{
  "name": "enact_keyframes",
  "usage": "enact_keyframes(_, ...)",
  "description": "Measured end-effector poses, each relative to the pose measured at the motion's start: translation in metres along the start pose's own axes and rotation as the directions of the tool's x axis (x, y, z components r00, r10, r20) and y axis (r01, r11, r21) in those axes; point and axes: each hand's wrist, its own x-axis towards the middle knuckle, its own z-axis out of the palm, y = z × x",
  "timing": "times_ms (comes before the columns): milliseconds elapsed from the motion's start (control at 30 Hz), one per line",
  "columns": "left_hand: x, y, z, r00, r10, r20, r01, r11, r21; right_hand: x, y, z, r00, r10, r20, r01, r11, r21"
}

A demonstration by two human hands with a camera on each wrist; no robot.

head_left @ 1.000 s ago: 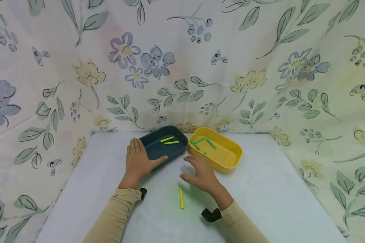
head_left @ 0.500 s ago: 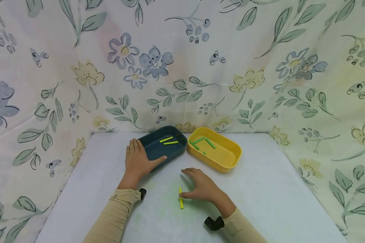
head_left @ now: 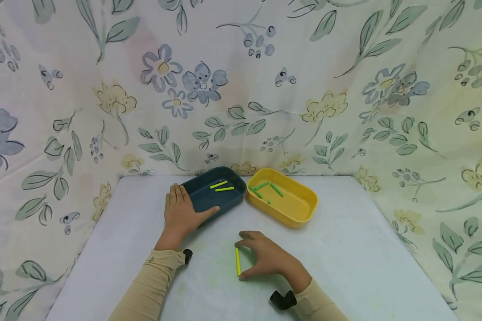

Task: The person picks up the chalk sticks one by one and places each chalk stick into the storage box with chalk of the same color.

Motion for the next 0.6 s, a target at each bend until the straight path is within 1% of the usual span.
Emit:
enact_keyframes(267, -0.0008, 0.0003, -0.0002, 1.000, -0.001, 0.010, 0.001, 1.000, -0.007, -0.0014, -0.0020, -0.0007, 1.000, 0.018, 0.018, -0.018, 1.000, 0.006)
enact_keyframes(600, 0.0009, -0.0009, 0.0017, 1.000, 0.000, -0.002, 0.000, 1.000, 0.001, -0.0012, -0.0014, 0.0018, 1.000, 0.019, 0.007, -0.019, 1.000, 0.012)
